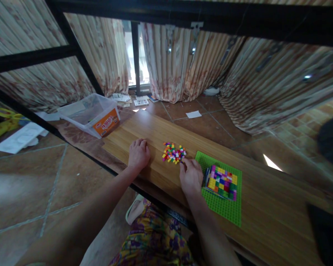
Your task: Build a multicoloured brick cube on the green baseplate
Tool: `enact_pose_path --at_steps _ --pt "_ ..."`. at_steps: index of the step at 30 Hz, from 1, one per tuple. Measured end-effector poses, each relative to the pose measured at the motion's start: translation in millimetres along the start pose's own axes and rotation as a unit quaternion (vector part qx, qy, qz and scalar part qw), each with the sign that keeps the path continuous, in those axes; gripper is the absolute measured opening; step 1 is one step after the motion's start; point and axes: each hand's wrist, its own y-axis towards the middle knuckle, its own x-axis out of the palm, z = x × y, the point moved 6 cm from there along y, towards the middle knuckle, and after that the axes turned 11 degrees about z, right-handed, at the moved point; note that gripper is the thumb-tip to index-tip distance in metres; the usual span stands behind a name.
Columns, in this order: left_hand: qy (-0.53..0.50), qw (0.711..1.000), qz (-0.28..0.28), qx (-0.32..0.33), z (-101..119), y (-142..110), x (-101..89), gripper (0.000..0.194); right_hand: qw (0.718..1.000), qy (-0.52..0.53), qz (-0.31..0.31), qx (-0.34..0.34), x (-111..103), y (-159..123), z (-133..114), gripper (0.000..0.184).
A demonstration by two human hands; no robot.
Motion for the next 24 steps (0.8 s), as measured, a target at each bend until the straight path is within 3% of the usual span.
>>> enact_pose_path --at_steps 6,10,16,20,24 --pt "0.005 1.000 0.004 0.007 1 0 -0.9 0.034 1.000 -0.016 -0.001 -0.015 7 0 3 0.023" --pt "0.004 1.000 0.010 0.009 0 0 -0.9 0.033 0.999 0.014 0.024 -0.031 -4 -7 -7 0.022" --pt "0.006 1.000 0.009 0.014 -1 2 0.7 0.034 0.990 0.121 0.069 -0.021 -68 -17 -15 0.020" --pt "0.002 1.000 0.008 0.015 -1 2 0.5 0.035 0.986 0.104 0.125 0.040 -115 -22 22 0.019" --pt "0.000 1.000 0.005 0.013 -2 3 0.4 0.036 0.986 0.043 0.138 0.084 -130 -24 61 0.024"
